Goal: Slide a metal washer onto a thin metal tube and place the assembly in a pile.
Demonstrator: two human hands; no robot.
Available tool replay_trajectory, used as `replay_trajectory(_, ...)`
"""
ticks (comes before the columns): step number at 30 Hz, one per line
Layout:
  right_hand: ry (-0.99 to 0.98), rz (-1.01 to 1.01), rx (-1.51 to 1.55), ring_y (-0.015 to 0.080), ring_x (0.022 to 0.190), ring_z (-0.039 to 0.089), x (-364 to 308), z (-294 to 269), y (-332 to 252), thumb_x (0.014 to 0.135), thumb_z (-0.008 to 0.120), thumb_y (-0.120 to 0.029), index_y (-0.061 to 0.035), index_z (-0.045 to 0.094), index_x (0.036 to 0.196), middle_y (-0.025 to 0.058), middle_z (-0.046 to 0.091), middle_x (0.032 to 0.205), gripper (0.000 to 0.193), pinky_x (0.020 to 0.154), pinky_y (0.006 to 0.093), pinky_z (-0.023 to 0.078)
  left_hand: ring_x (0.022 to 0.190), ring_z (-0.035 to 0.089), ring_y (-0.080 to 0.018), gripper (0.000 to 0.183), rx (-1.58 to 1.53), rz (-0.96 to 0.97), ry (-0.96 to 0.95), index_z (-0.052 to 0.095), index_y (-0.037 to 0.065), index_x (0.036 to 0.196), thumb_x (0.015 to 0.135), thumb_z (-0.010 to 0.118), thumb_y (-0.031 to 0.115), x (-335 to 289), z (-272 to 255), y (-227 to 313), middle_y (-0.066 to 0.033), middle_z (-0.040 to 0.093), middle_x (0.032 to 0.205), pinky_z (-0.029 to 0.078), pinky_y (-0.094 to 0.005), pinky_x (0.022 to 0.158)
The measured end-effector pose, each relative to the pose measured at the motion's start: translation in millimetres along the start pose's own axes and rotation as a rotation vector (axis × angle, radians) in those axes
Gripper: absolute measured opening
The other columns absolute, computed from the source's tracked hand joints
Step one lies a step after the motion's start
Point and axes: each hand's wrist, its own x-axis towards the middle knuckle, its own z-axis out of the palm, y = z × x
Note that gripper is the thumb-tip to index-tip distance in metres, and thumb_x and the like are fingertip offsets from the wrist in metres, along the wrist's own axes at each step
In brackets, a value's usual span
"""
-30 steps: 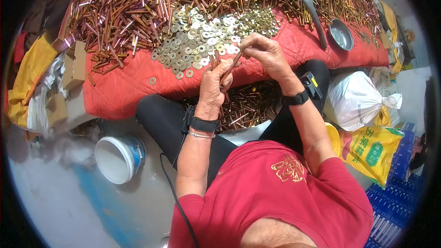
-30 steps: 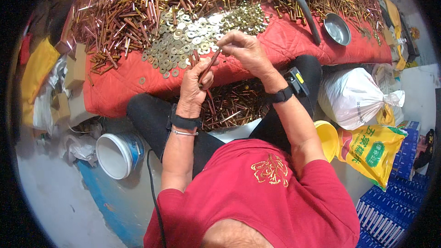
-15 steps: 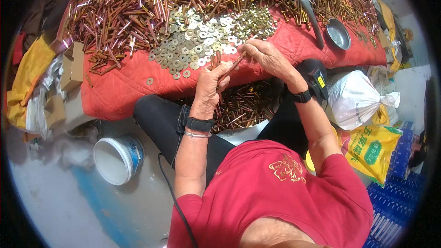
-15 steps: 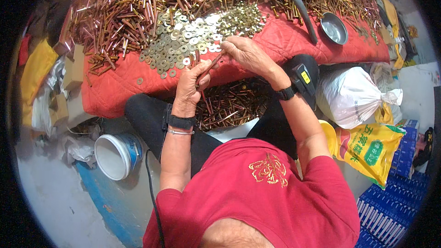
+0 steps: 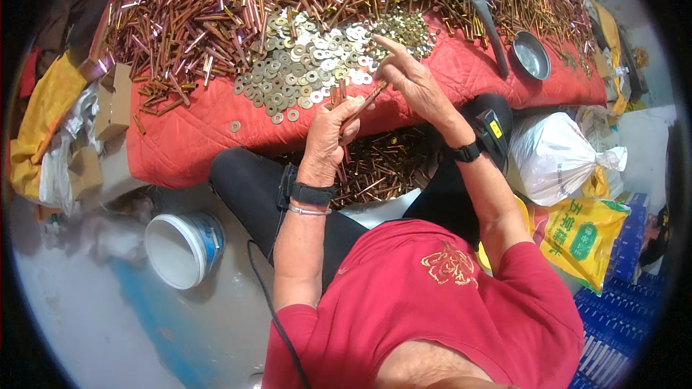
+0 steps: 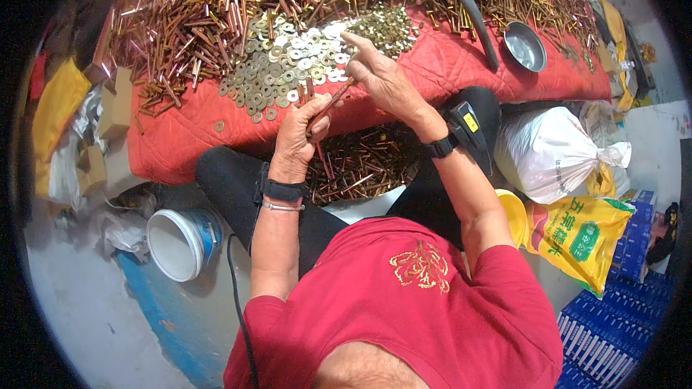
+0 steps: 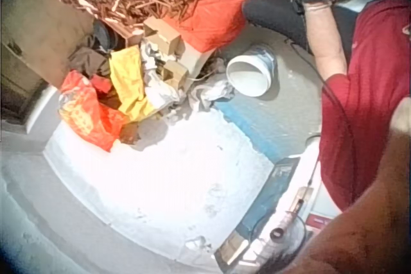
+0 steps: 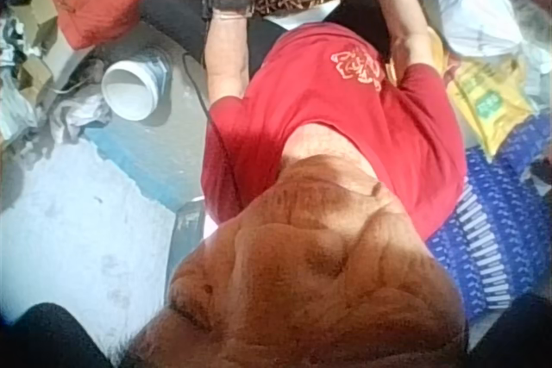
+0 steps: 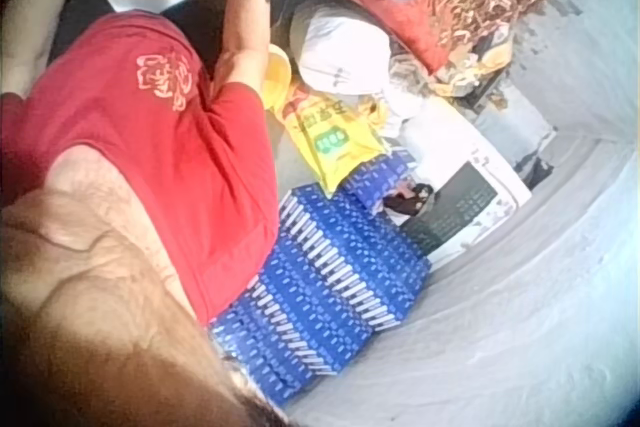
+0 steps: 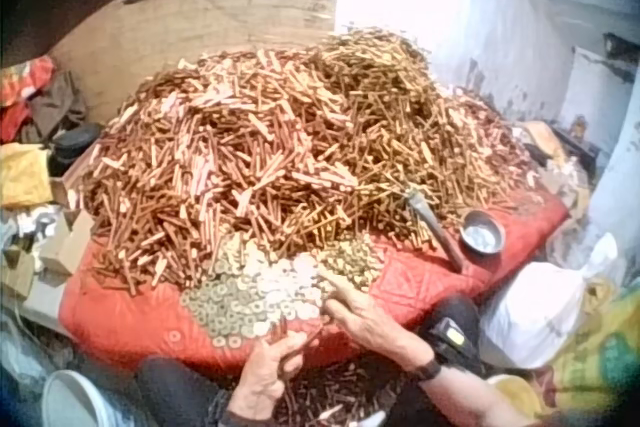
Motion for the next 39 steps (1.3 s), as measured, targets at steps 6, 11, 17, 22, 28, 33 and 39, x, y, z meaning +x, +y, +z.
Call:
replay_trajectory(6,-0.124,-0.105,-0.203,0.0068,0.066,0.043,0.0,-1.3,-4.5,0.09,0.053,-0.009,-0.0084,0.045,0.132,-0.0009,0.049,0.074,0.043,0.061,0.0223,0.041,0.036,0.031,-0.0014,0.021,0.003,-0.003,0.006,0.064,-0.003,0.088,0.088,0.057,0.017,-0.4,0.1,-4.0,0.0079,0.039,0.047,0.019,-0.0177,0.034)
replay_trajectory(11,-0.006,-0.282,-0.187,0.0123,0.064,0.052,-1.1,-2.3,8.4,0.085,0.061,-0.009,-0.0093,0.048,0.129,0.0046,0.056,0.073,0.046,0.06,0.0263,0.046,0.036,0.031,-0.0013,0.02,-0.042,0.021,-0.003,0.064,-0.003,0.089,0.088,0.057,0.016,0.9,1.4,-1.9,0.008,0.039,0.047,0.019,-0.0177,0.034)
replay_trajectory(17,-0.088,-0.021,-0.153,0.0056,0.072,0.043,-5.1,-2.6,-1.9,0.09,0.056,-0.009,-0.0087,0.044,0.133,-0.0002,0.048,0.082,0.045,0.063,0.0208,0.039,0.037,0.032,-0.0009,0.021,-0.02,0.01,0.006,0.065,-0.003,0.09,0.088,0.058,0.016,1.5,-0.2,-5.2,0.0077,0.04,0.048,0.019,-0.0175,0.034)
replay_trajectory(22,-0.044,-0.07,-0.148,0.0094,0.062,0.046,-5.9,-0.8,-0.2,0.086,0.062,-0.011,-0.0062,0.048,0.127,0.002,0.05,0.071,0.044,0.06,0.0257,0.043,0.038,0.032,-0.0009,0.022,0.015,-0.013,-0.013,0.065,-0.003,0.09,0.088,0.058,0.018,-0.3,2.8,-2.9,0.0079,0.04,0.048,0.019,-0.0173,0.035)
replay_trajectory(28,-0.039,-0.095,-0.093,0.0088,0.062,0.046,-4.9,2.1,5.5,0.085,0.063,-0.013,-0.0057,0.048,0.126,0.0015,0.049,0.069,0.044,0.059,0.0253,0.043,0.037,0.031,-0.0016,0.021,0.008,-0.02,0.008,0.064,-0.002,0.091,0.088,0.057,0.017,0.0,2.2,-3.7,0.008,0.038,0.047,0.019,-0.0181,0.034)
replay_trajectory(33,-0.028,-0.271,-0.14,0.0109,0.063,0.05,-5.5,5.6,4.6,0.084,0.063,-0.012,-0.0054,0.048,0.126,0.0032,0.052,0.072,0.045,0.059,0.027,0.044,0.036,0.031,-0.0019,0.022,-0.015,-0.019,0.022,0.064,-0.002,0.091,0.088,0.057,0.019,1.5,-1.0,-4.2,0.0079,0.038,0.047,0.019,-0.0182,0.035)
replay_trajectory(39,0.034,-0.133,-0.212,0.0137,0.068,0.055,-7.1,0.8,-1.4,0.085,0.06,-0.008,-0.0065,0.048,0.126,0.008,0.056,0.077,0.043,0.065,0.0284,0.046,0.039,0.034,-0.0018,0.014,-0.075,-0.017,-0.006,0.063,0.004,0.082,0.085,0.062,0.018,1.0,-2.6,-3.0,0.0078,0.041,0.05,0.021,-0.018,0.037)
